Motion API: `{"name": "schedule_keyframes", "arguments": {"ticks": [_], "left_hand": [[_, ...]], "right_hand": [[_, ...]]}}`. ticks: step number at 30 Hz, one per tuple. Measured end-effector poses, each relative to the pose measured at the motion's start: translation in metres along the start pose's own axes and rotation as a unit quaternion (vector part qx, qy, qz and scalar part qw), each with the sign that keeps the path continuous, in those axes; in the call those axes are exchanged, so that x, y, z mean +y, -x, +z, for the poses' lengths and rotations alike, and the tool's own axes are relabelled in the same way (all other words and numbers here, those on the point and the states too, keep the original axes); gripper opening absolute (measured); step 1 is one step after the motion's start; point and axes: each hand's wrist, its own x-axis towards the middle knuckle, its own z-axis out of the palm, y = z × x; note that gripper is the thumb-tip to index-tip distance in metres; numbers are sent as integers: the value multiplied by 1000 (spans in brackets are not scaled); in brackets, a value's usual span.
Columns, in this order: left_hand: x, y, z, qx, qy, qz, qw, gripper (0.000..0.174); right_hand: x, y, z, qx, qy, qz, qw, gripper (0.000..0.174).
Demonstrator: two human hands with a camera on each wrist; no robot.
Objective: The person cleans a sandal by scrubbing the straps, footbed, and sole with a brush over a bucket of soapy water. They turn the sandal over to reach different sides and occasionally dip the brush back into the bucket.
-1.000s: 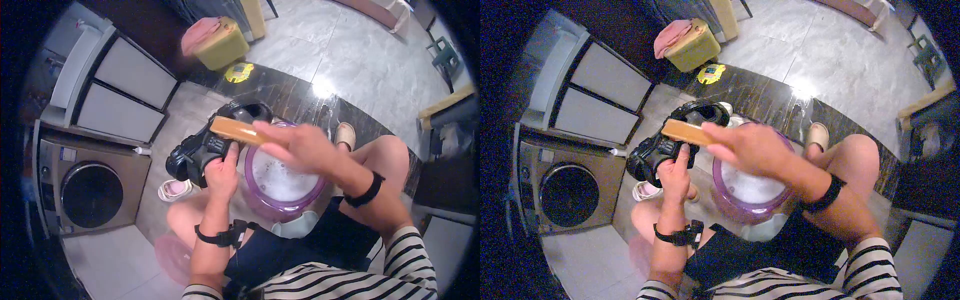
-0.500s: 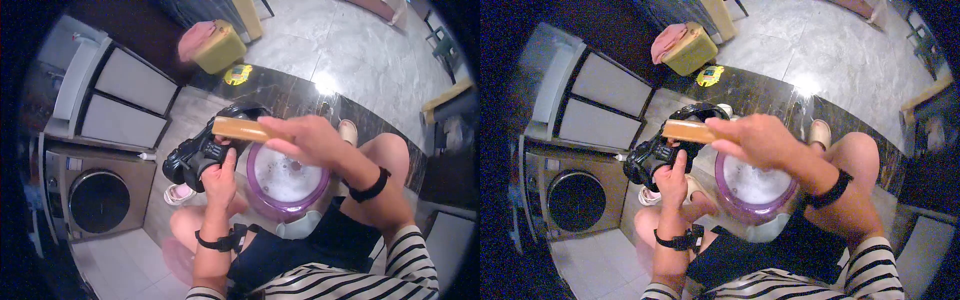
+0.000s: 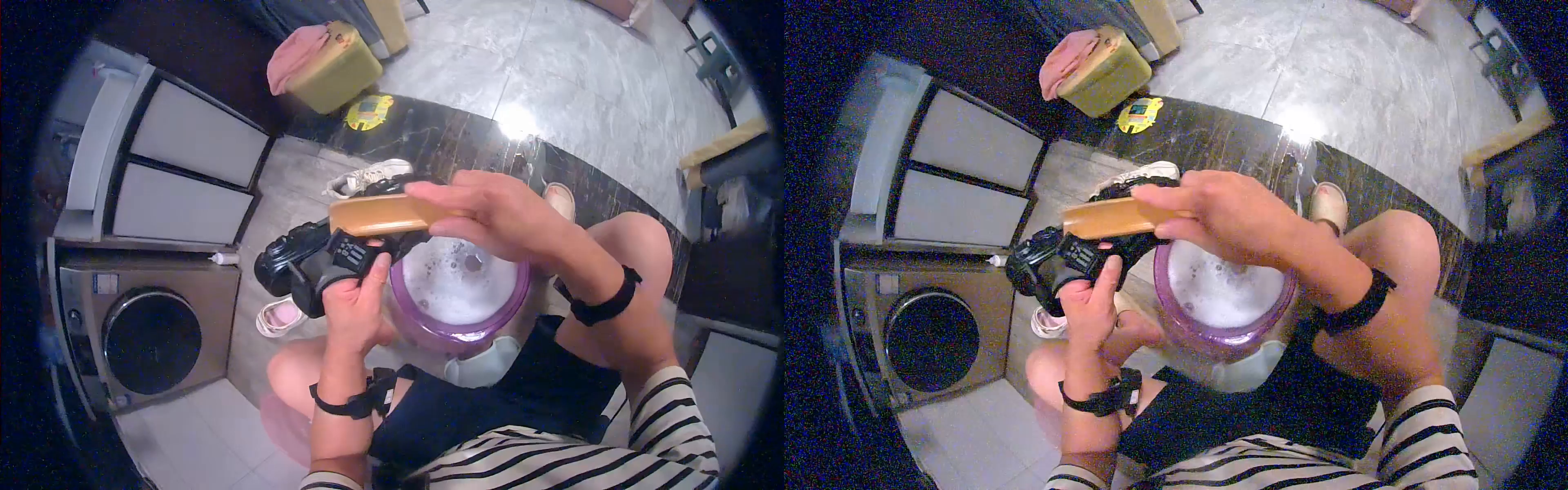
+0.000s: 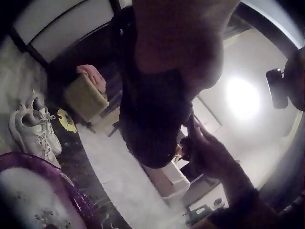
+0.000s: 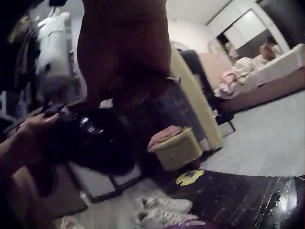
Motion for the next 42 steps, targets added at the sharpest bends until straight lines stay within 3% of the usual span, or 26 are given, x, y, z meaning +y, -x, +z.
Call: {"name": "schedule_keyframes", "arguments": {"ticks": [3,4,6,8,9,11,13,16,19,20,23,24,27,28,31,32,35,36,37,39,41,42], "left_hand": [[1,0,1,-6,32,1,999,20],[1,0,2,5,61,6,998,19],[1,-2,5,6,52,45,998,19],[6,-3,4,-13,15,-2,1000,20],[7,-4,3,-28,-6,-27,999,20],[6,-2,7,41,80,8,996,19],[7,-7,0,31,115,19,993,19],[4,-4,1,-31,-45,42,998,23],[10,1,0,23,42,-7,999,25],[9,-3,-7,19,109,-30,993,25],[4,-3,-5,-2,16,21,1000,22],[2,-4,2,1,6,70,998,22],[16,-4,-6,41,11,-33,999,21],[11,-6,-15,22,122,-48,991,20],[13,-2,-5,22,21,-22,999,21],[2,-4,-5,-13,-7,19,1000,21],[11,-5,-10,19,-68,-5,998,28],[11,-6,-13,27,48,-14,998,31],[11,-8,-15,7,102,-10,995,30],[16,-7,-6,18,2,-26,999,30],[5,-7,-5,-23,-49,51,997,32],[8,-7,-6,5,-30,12,999,32]], "right_hand": [[30,-7,-23,2,-61,-8,998,43],[28,-6,-41,-77,-77,92,990,41],[13,-3,-24,-25,-34,33,999,40],[3,-7,-3,19,16,-39,999,39],[9,-6,-8,-4,-23,-6,1000,40],[32,-7,-31,-55,-100,52,992,40],[37,-10,-30,-70,-250,146,955,41],[2,-9,-3,16,-45,-39,998,38],[28,-10,-31,-18,1,-14,1000,39],[39,-10,-37,-50,-62,40,996,38],[10,-11,-14,-9,-39,4,999,38],[7,-12,3,60,-18,-55,997,38],[27,-12,-22,-61,-75,47,994,42],[37,-13,-32,-60,-4,34,998,43],[17,-10,-9,21,16,-22,999,42],[7,-14,5,74,-7,-84,994,39],[25,-13,-18,-58,-20,20,998,45],[30,-11,-28,-56,-120,63,989,47],[28,-13,-27,-36,-96,35,994,43],[15,-10,-22,3,-50,-20,999,37],[-2,-9,-3,-8,-29,12,999,38],[10,-8,-7,-23,-36,5,999,38]]}}
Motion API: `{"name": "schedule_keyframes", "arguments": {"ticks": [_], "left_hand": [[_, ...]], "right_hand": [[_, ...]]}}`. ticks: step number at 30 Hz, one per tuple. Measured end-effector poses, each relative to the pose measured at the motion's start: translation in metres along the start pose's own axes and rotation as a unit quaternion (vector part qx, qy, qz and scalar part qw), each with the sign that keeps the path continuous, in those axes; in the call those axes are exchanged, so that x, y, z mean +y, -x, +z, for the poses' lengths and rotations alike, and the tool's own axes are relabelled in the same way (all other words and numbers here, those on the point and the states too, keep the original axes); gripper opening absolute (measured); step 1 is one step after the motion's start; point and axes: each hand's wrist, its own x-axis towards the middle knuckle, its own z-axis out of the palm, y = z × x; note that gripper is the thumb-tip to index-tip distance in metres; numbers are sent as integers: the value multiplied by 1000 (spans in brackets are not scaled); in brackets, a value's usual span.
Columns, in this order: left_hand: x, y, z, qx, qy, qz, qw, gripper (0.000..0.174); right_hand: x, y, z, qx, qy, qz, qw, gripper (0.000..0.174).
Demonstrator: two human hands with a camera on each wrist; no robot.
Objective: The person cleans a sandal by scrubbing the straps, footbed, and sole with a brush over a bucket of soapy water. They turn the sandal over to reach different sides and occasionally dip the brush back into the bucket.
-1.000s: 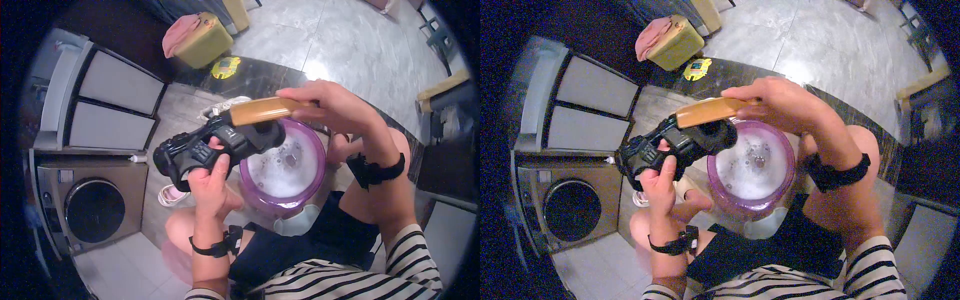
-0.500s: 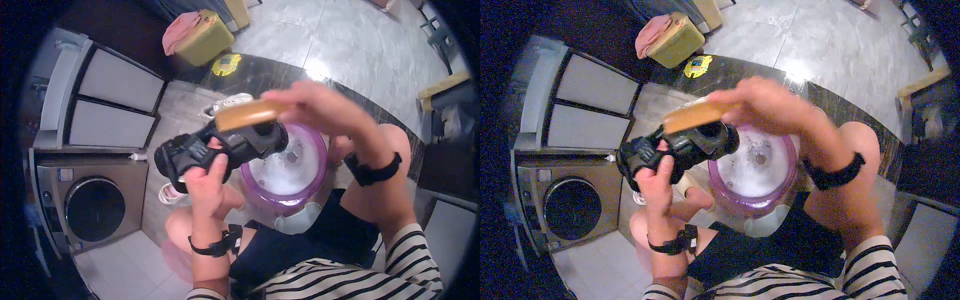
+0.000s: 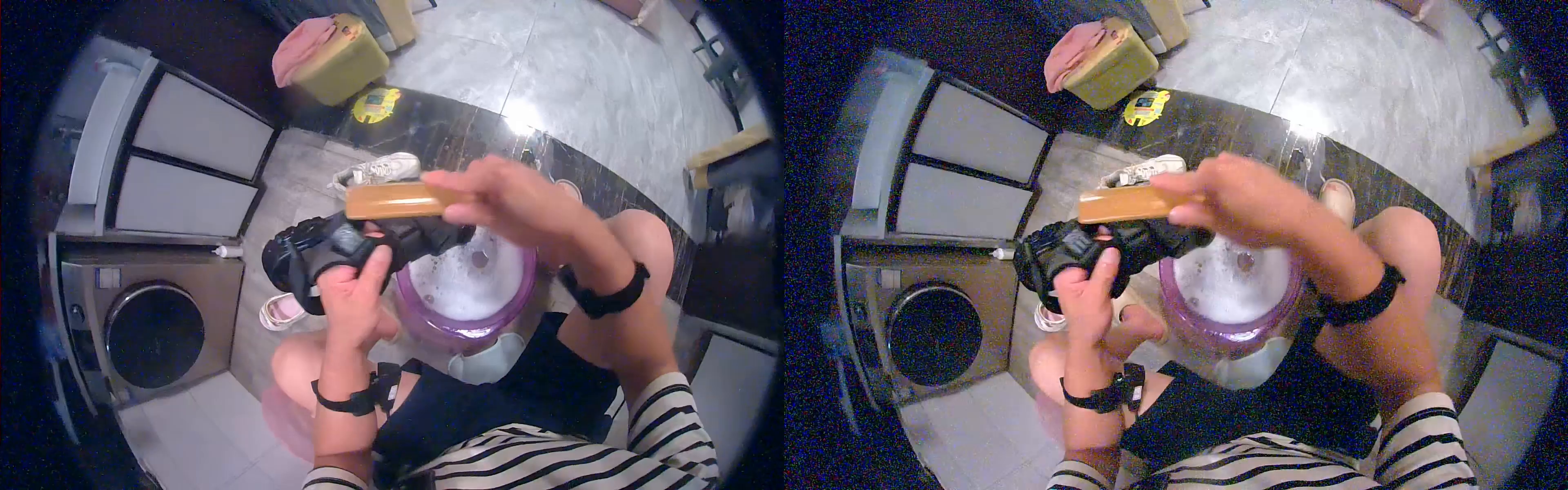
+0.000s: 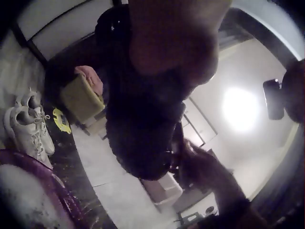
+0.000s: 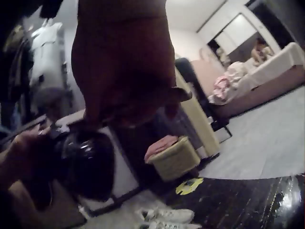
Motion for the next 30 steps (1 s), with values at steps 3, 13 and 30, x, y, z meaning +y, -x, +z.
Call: {"name": "schedule_keyframes", "arguments": {"ticks": [3,13,30], "left_hand": [[-5,-3,-13,30,163,-36,986,34],[0,-6,-12,41,160,-4,986,26],[-12,-8,-6,-82,456,-128,877,48]], "right_hand": [[28,2,-15,4,-90,4,996,40],[-1,2,-26,-27,-83,82,993,43],[-15,-3,30,169,-314,111,928,50]]}}
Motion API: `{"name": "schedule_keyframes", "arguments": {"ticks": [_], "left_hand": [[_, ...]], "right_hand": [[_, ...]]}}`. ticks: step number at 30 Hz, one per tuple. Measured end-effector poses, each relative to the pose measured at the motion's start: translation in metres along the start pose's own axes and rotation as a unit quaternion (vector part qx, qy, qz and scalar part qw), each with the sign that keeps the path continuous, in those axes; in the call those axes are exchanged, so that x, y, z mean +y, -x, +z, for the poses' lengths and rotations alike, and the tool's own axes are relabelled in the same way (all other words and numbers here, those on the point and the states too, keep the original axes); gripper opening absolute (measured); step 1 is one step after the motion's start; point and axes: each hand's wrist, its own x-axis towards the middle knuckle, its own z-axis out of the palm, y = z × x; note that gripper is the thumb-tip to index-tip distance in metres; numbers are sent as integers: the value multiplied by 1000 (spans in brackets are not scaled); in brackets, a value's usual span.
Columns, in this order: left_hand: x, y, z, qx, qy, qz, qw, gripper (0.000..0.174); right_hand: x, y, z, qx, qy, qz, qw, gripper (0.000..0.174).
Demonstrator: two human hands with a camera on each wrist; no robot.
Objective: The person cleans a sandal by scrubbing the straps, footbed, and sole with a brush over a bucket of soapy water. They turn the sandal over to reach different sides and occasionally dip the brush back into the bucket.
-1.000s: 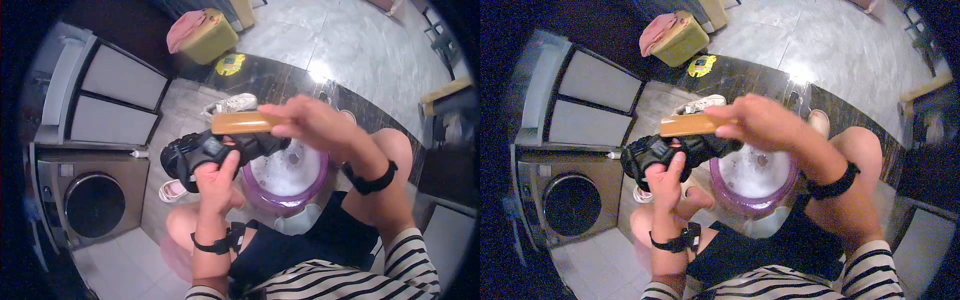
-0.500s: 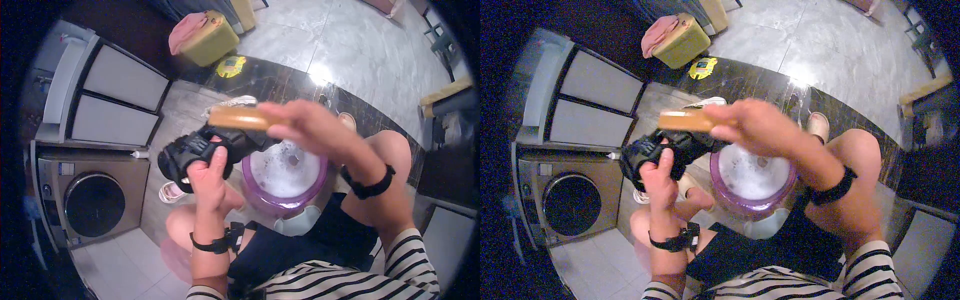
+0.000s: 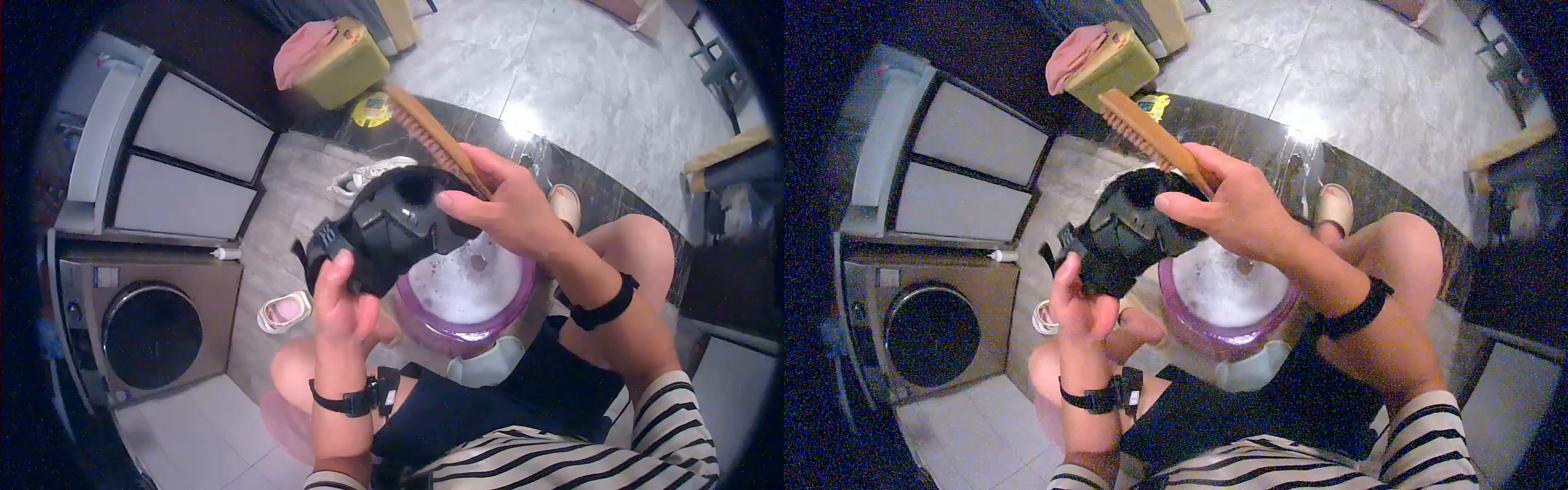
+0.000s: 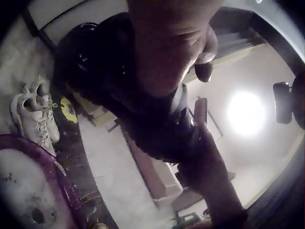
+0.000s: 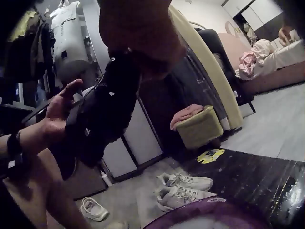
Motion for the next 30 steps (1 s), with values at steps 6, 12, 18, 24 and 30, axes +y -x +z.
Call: {"name": "schedule_keyframes", "arguments": {"ticks": [6,12,18,24,30], "left_hand": [[-27,-10,0,38,-26,-85,995,49],[-28,-22,1,13,69,-47,996,47],[-33,-21,0,46,96,-24,994,48],[-38,-18,1,50,107,-29,993,45],[-39,-15,2,61,93,-32,993,47]], "right_hand": [[6,-13,-2,57,84,10,995,53],[-2,-6,-9,64,442,-118,887,43],[14,13,14,-52,485,-165,857,49],[17,23,28,-9,484,-219,847,49],[9,19,23,-16,493,-147,857,48]]}}
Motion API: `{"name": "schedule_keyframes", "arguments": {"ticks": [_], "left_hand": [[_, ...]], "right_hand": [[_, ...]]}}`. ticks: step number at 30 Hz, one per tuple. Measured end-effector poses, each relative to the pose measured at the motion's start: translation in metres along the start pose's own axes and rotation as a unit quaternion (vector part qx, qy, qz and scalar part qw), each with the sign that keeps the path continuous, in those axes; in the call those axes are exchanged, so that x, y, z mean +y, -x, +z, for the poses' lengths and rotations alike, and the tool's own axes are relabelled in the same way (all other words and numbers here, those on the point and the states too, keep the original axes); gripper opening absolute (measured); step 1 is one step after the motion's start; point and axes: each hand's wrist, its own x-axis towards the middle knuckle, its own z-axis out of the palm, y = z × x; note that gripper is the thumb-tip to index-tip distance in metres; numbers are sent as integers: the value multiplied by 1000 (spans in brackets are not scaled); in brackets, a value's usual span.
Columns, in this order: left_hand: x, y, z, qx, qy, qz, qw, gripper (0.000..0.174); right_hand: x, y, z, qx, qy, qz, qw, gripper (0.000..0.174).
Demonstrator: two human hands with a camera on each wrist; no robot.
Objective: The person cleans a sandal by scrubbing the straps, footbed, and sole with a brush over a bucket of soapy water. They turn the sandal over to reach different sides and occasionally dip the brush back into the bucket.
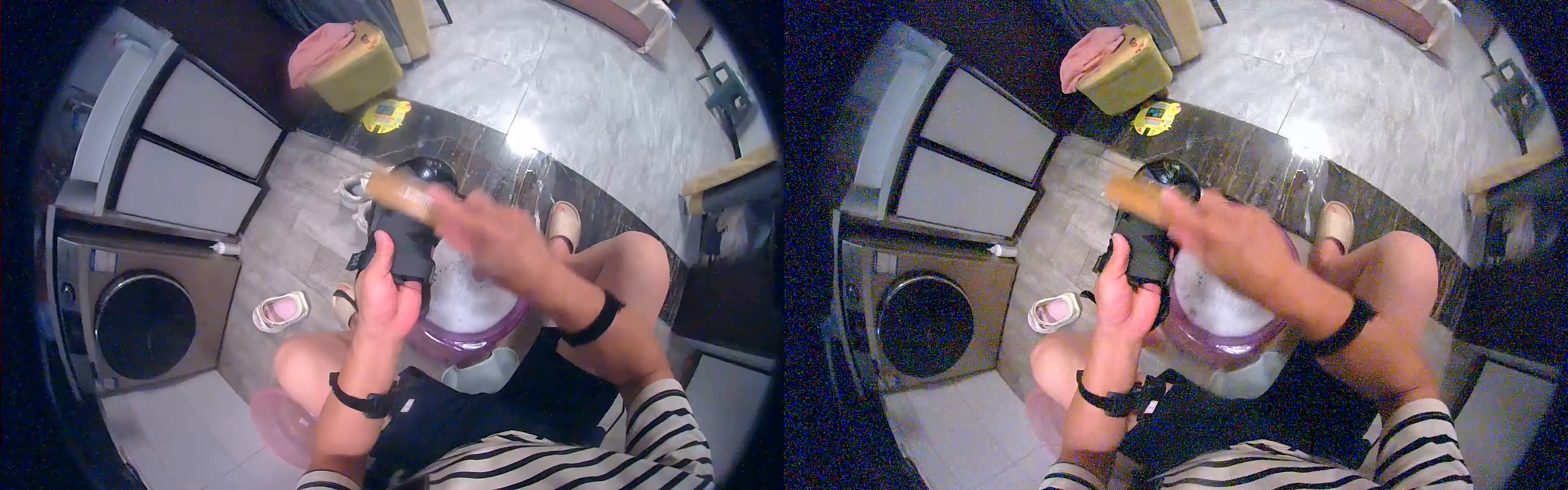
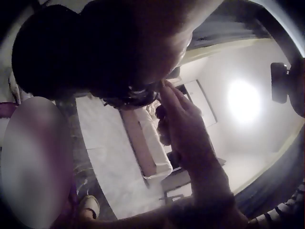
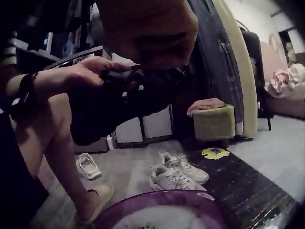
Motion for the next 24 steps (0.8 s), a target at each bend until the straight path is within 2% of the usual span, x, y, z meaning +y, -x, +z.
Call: {"name": "schedule_keyframes", "arguments": {"ticks": [2,5,6,9,10,13,14,17,18,22,24], "left_hand": [[0,-1,-2,0,-1,4,1000,47],[0,2,-1,-8,-20,-1,1000,46],[1,3,-2,-12,-24,-5,1000,46],[2,5,0,-1,-7,1,1000,47],[2,6,-1,6,-1,1,1000,47],[2,7,5,20,-35,-4,999,47],[3,8,6,17,-44,11,999,48],[9,11,6,34,-40,27,998,48],[13,8,1,21,-39,21,999,48],[12,6,3,7,-16,24,1000,49],[10,9,6,30,22,23,999,49]], "right_hand": [[6,7,14,41,-14,-77,996,41],[23,-17,-5,32,35,25,999,42],[24,-19,-5,68,31,22,997,42],[0,6,11,-16,-58,-40,997,40],[6,6,9,-19,-7,-52,998,40],[31,-18,-9,8,29,61,998,45],[38,-18,-7,29,56,69,996,46],[20,0,-7,41,-52,47,997,42],[18,2,-12,4,-63,17,998,42],[14,-1,-7,0,-72,28,997,43],[-6,11,6,-16,-98,-25,995,41]]}}
